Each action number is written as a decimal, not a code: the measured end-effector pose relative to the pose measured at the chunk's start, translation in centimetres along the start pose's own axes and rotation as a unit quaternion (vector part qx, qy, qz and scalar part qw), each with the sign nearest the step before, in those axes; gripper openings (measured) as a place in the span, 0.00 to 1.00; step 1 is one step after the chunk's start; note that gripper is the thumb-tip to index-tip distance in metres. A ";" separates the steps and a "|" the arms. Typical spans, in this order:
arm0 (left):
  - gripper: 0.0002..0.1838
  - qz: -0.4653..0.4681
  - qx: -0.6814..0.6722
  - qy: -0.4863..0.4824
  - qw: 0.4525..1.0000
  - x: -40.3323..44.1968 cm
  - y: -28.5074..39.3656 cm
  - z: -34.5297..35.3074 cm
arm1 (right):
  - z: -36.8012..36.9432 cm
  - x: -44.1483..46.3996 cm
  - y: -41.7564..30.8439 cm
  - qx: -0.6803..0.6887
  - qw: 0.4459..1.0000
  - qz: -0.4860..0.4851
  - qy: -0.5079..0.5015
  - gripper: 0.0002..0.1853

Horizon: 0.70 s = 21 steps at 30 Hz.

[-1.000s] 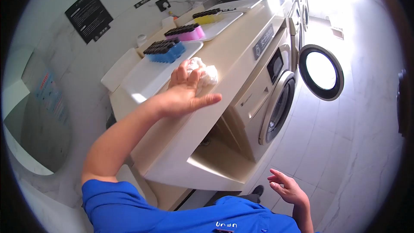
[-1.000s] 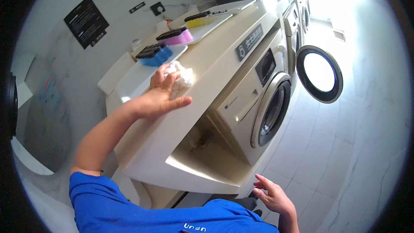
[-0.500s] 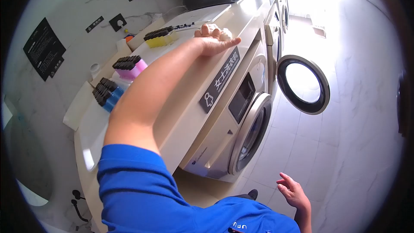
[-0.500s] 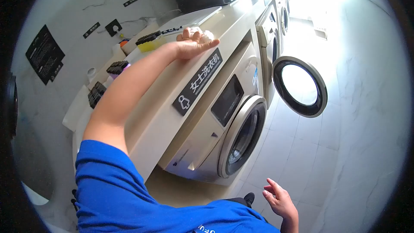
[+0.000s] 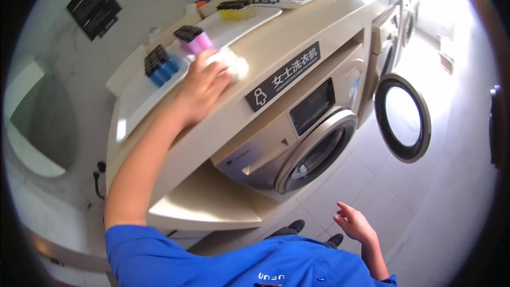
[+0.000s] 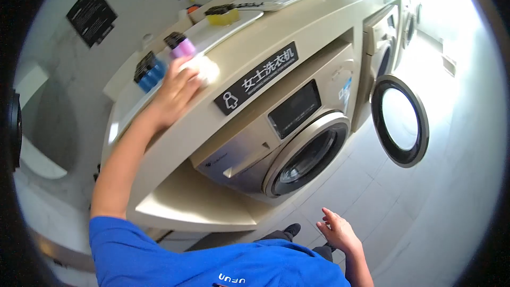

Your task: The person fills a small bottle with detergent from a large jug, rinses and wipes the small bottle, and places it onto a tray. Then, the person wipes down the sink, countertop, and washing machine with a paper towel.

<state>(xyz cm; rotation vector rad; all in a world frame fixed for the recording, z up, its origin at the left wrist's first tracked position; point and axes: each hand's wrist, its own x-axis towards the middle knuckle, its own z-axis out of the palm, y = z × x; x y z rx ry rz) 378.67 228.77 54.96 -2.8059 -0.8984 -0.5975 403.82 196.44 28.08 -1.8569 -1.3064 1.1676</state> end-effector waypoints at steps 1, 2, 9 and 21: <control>0.14 -0.055 -0.015 0.007 0.998 -4.0 0.7 -2.0 | -0.6 0.0 0.8 -0.029 1.000 -0.006 -0.012 0.29; 0.14 -0.114 -0.036 0.016 0.993 -7.9 0.6 -3.6 | -1.3 0.1 1.4 -0.035 0.999 -0.017 -0.023 0.29; 0.18 -0.435 0.009 0.248 0.866 -32.6 -5.0 -10.5 | -3.3 -1.2 5.3 -0.149 0.987 -0.026 -0.047 0.28; 0.14 -0.227 0.195 0.152 0.942 -10.0 5.4 -0.8 | -5.1 -6.1 11.8 -0.160 0.983 0.084 -0.034 0.29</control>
